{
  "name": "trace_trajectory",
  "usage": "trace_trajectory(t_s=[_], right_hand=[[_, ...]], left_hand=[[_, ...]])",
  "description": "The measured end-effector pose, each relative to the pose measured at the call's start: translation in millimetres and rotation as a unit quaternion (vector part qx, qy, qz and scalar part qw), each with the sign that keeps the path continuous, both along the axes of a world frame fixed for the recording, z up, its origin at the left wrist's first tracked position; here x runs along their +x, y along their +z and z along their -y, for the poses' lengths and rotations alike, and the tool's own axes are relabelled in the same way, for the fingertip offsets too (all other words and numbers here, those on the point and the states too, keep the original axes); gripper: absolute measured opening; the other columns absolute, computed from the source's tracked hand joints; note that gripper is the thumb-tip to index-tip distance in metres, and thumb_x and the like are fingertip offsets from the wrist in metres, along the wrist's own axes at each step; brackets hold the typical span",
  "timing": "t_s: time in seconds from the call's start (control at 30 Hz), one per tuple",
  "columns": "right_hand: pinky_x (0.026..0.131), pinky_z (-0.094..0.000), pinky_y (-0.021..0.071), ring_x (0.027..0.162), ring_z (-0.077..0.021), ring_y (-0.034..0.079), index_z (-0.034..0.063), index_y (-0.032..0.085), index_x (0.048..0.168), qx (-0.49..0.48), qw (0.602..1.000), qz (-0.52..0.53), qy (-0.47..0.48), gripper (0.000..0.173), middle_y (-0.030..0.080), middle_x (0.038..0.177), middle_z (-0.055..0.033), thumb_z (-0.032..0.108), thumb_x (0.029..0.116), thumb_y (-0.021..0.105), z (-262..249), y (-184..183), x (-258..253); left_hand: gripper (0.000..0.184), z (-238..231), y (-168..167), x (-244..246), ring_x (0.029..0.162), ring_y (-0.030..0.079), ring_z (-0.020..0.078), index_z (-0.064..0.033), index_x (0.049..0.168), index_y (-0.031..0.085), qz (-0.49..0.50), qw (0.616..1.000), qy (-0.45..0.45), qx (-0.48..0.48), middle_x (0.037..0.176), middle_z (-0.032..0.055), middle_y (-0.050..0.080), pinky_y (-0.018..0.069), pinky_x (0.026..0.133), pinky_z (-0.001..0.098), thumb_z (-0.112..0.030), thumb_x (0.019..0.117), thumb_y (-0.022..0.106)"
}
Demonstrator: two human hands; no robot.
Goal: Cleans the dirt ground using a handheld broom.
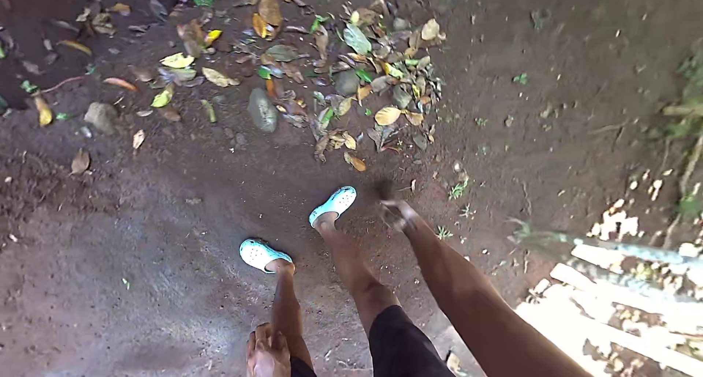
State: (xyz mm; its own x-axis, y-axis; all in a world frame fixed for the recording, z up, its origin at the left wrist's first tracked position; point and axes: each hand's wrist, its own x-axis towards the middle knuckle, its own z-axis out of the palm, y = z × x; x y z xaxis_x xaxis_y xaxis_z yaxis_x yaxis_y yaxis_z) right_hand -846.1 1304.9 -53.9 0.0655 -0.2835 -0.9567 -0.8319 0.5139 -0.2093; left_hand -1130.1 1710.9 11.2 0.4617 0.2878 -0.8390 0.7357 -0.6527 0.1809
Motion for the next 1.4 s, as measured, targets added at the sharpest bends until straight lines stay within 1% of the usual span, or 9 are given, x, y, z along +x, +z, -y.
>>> trace_trajectory(t_s=[0.13, 0.33, 0.57, 0.67, 0.8, 0.93, 1.07, 1.23, 1.4], right_hand=[[0.054, -0.0286, 0.0534, 0.056, -0.0127, 0.058, 0.0099, 0.058, 0.096, 0.218, 0.972, 0.088, -0.015, 0.004, 0.058, 0.07, -0.0023, 0.013, 0.0926, 0.058, -101.7, -74.6, 67.4], [0.05, -0.0409, 0.0556, 0.056, -0.0232, 0.059, 0.0368, 0.014, 0.163, 0.278, 0.91, 0.142, 0.272, 0.103, 0.063, 0.092, -0.0155, 0.003, 0.0835, 0.071, -59.2, 57.6, 52.8], [0.056, -0.0452, 0.0581, 0.064, -0.0279, 0.064, 0.0164, 0.02, 0.153, -0.066, 0.997, 0.023, -0.036, 0.091, 0.062, 0.094, -0.0178, -0.006, 0.0792, 0.068, 102.2, -7.3, 75.8], [0.053, -0.04, 0.0562, 0.058, -0.0229, 0.062, 0.0133, 0.039, 0.138, 0.067, 0.995, 0.072, -0.024, 0.07, 0.062, 0.078, -0.0128, -0.004, 0.0769, 0.068, 72.8, -47.8, 126.0], [0.052, -0.0402, 0.0548, 0.055, -0.0219, 0.059, 0.0411, 0.011, 0.162, 0.255, 0.932, 0.115, 0.231, 0.107, 0.063, 0.088, -0.0155, 0.002, 0.0838, 0.072, 81.9, 28.3, 123.7], [0.052, -0.0415, 0.0577, 0.057, -0.0238, 0.062, 0.0319, 0.018, 0.161, 0.141, 0.975, 0.097, 0.144, 0.101, 0.064, 0.092, -0.0155, 0.003, 0.0808, 0.072, 139.4, 92.5, 81.9], [0.061, -0.0494, 0.0597, 0.07, -0.0322, 0.067, 0.0283, 0.006, 0.16, -0.015, 0.999, 0.029, -0.032, 0.115, 0.063, 0.106, -0.0226, -0.008, 0.0745, 0.073, 128.1, 15.1, 117.0], [0.075, -0.0464, 0.0602, 0.085, -0.0268, 0.071, 0.0116, 0.007, 0.159, 0.149, 0.975, 0.069, 0.147, 0.116, 0.065, 0.108, -0.0189, 0.003, 0.0692, 0.08, -36.0, -58.2, 237.9], [0.057, -0.0415, 0.0548, 0.064, -0.0209, 0.061, 0.0331, 0.021, 0.16, 0.215, 0.959, 0.129, 0.135, 0.099, 0.063, 0.091, -0.0114, 0.008, 0.079, 0.072, 74.7, 17.1, 148.4]], left_hand=[[0.039, 9.0, -5.1, 33.7, 0.103, 0.069, 0.0334, -0.0049, 0.12, 0.068, 0.005, 0.998, -0.059, 0.021, 0.11, 0.0168, 0.07, 0.0563, 0.09, 0.0552, -0.021, 0.0855, 0.076], [0.041, 42.3, -12.1, 80.8, 0.104, 0.068, 0.0357, -0.0045, 0.122, 0.067, -0.024, 0.99, -0.135, 0.045, 0.112, 0.0181, 0.069, 0.0553, 0.09, 0.0574, -0.023, 0.0863, 0.076], [0.038, 83.5, -13.8, 110.5, 0.105, 0.068, 0.0353, -0.0034, 0.122, 0.067, -0.059, 0.973, -0.213, 0.06, 0.11, 0.0179, 0.07, 0.0545, 0.091, 0.0565, -0.021, 0.0883, 0.072], [0.037, 96.0, -13.9, 131.9, 0.107, 0.067, 0.0352, -0.0032, 0.122, 0.068, -0.071, 0.966, -0.238, 0.071, 0.11, 0.0172, 0.071, 0.0541, 0.093, 0.0556, -0.02, 0.0886, 0.071], [0.039, 116.0, -5.7, 160.3, 0.109, 0.067, 0.0356, -0.0031, 0.125, 0.066, -0.105, 0.957, -0.263, 0.07, 0.112, 0.0178, 0.07, 0.053, 0.095, 0.0561, -0.02, 0.0895, 0.071], [0.041, 121.6, 14.2, 211.4, 0.106, 0.068, 0.0364, 0.0, 0.124, 0.066, -0.069, 0.965, -0.247, 0.058, 0.111, 0.0205, 0.07, 0.0545, 0.092, 0.0565, -0.019, 0.0882, 0.074], [0.038, 130.8, 50.6, 293.2, 0.098, 0.069, 0.0313, 0.0019, 0.124, 0.064, 0.008, 0.975, -0.217, 0.058, 0.108, 0.0198, 0.069, 0.0574, 0.086, 0.0504, -0.017, 0.0916, 0.071], [0.042, 143.0, 55.8, 336.1, 0.1, 0.068, 0.0302, -0.0028, 0.125, 0.065, 0.043, 0.955, -0.285, 0.073, 0.11, 0.016, 0.07, 0.0563, 0.088, 0.0536, -0.029, 0.0919, 0.071], [0.049, 118.9, 17.1, 380.2, 0.114, 0.064, 0.0399, -0.0092, 0.127, 0.068, 0.026, 0.881, -0.464, 0.088, 0.119, 0.0191, 0.068, 0.0504, 0.096, 0.0631, -0.038, 0.0874, 0.073]])
